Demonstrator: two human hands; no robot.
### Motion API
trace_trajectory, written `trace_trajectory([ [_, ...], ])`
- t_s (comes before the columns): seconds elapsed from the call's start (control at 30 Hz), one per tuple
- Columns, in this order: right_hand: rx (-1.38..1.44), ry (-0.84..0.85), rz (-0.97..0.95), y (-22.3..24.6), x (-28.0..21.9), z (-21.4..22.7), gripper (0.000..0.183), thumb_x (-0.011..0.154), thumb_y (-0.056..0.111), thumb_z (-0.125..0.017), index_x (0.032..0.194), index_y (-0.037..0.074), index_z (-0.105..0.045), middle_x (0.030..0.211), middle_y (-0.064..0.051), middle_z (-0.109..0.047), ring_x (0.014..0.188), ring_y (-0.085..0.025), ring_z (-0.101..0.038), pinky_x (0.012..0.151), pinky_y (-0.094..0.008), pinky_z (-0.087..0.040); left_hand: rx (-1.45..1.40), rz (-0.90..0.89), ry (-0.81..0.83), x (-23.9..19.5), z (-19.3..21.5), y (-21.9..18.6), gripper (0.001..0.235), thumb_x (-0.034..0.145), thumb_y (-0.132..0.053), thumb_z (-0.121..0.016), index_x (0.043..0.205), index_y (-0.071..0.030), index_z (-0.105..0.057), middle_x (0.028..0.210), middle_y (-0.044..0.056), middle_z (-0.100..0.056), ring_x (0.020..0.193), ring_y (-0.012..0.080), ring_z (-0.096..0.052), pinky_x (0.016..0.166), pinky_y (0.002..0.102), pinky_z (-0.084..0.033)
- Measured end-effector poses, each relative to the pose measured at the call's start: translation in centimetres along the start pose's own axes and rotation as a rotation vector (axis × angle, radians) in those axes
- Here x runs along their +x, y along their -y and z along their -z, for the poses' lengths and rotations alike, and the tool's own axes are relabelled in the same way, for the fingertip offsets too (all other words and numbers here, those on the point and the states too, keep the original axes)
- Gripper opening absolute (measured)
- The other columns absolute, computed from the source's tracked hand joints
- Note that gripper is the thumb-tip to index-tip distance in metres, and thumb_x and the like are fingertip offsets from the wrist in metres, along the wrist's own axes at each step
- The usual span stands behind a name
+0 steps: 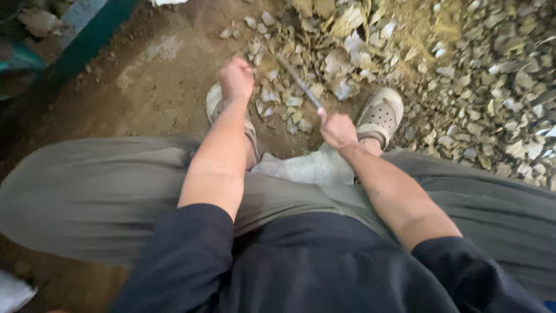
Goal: The person uses a metal rod to repeatedly strike and crush small stones on the ground, then gathers the crushed material by hand and places it into a white sack.
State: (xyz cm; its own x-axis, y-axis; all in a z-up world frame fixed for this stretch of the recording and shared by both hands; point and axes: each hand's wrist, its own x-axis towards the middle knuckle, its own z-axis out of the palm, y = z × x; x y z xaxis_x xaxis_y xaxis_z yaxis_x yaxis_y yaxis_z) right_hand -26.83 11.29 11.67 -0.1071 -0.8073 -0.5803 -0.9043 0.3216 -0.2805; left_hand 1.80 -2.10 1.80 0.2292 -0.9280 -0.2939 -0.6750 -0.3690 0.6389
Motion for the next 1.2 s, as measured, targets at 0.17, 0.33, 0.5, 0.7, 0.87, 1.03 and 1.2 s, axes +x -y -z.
trace_trajectory([
  [0.17,-0.051,-0.08,0.126,-0.2,-0.4,1.5,0.064,0.109,0.05,-0.037,0.1,-0.005,-0.069,0.085,-0.034,-0.07,0.086,-0.053,-0.069,0.079,-0.06,-0.055,0.578,-0.393,0.167,-5.2,0.6,-3.1,0.068,0.063,-0.042,-0.091,0.117,-0.009,-0.067,0.128,0.013,-0.066,0.129,0.035,-0.052,0.105,0.059,-0.037],
  [0.33,0.005,-0.05,0.005,-0.1,-0.3,1.8,0.064,0.107,0.051,-0.04,0.093,-0.003,-0.071,0.088,-0.033,-0.07,0.09,-0.051,-0.07,0.085,-0.058,-0.055,0.538,-0.26,0.165,-5.3,-1.0,-3.3,0.06,0.074,-0.043,-0.088,0.12,-0.012,-0.067,0.126,0.012,-0.066,0.132,0.0335,-0.051,0.111,0.056,-0.035],
  [0.5,0.122,-0.151,-0.055,-1.0,0.0,1.6,0.059,0.106,0.05,-0.041,0.1,-0.003,-0.068,0.09,-0.035,-0.069,0.091,-0.054,-0.067,0.085,-0.061,-0.053,0.269,-0.113,-0.086,-3.2,-1.9,-3.9,0.062,0.072,-0.036,-0.088,0.121,-0.01,-0.061,0.123,0.015,-0.063,0.125,0.0353,-0.053,0.101,0.057,-0.037],
  [0.7,0.234,-0.047,-0.139,-2.8,0.7,3.6,0.06,0.105,0.052,-0.038,0.085,0.003,-0.066,0.088,-0.028,-0.07,0.087,-0.048,-0.07,0.084,-0.059,-0.053,0.185,-0.423,-0.003,-4.0,-3.9,-8.5,0.034,0.088,-0.025,-0.082,0.115,-0.013,-0.064,0.118,0.011,-0.064,0.12,0.0311,-0.057,0.109,0.051,-0.039],
  [0.87,0.332,-0.402,-0.015,-3.9,2.2,5.8,0.062,0.108,0.052,-0.044,0.083,0.0,-0.066,0.083,-0.03,-0.067,0.081,-0.049,-0.065,0.076,-0.057,-0.051,0.168,-0.655,0.148,-6.7,-9.9,-13.3,0.044,0.081,-0.029,-0.079,0.118,-0.008,-0.067,0.12,0.012,-0.065,0.116,0.0316,-0.057,0.104,0.049,-0.044],
  [1.03,0.33,-0.474,-0.157,-6.9,1.9,8.0,0.064,0.106,0.054,-0.049,0.079,-0.002,-0.065,0.077,-0.029,-0.065,0.076,-0.049,-0.065,0.072,-0.054,-0.05,0.318,-0.702,0.161,-8.2,-14.7,-14.4,0.033,0.08,-0.016,-0.078,0.112,-0.009,-0.072,0.113,0.012,-0.071,0.113,0.0327,-0.062,0.093,0.049,-0.049],
  [1.2,0.333,-0.498,-0.179,-6.7,2.6,6.6,0.065,0.108,0.052,-0.047,0.077,-0.002,-0.064,0.072,-0.027,-0.064,0.07,-0.047,-0.063,0.068,-0.055,-0.049,-0.13,-0.443,0.201,-2.0,-14.0,-11.2,0.006,0.082,-0.016,-0.075,0.083,-0.01,-0.077,0.095,0.014,-0.075,0.09,0.0316,-0.072,0.082,0.041,-0.057],
])
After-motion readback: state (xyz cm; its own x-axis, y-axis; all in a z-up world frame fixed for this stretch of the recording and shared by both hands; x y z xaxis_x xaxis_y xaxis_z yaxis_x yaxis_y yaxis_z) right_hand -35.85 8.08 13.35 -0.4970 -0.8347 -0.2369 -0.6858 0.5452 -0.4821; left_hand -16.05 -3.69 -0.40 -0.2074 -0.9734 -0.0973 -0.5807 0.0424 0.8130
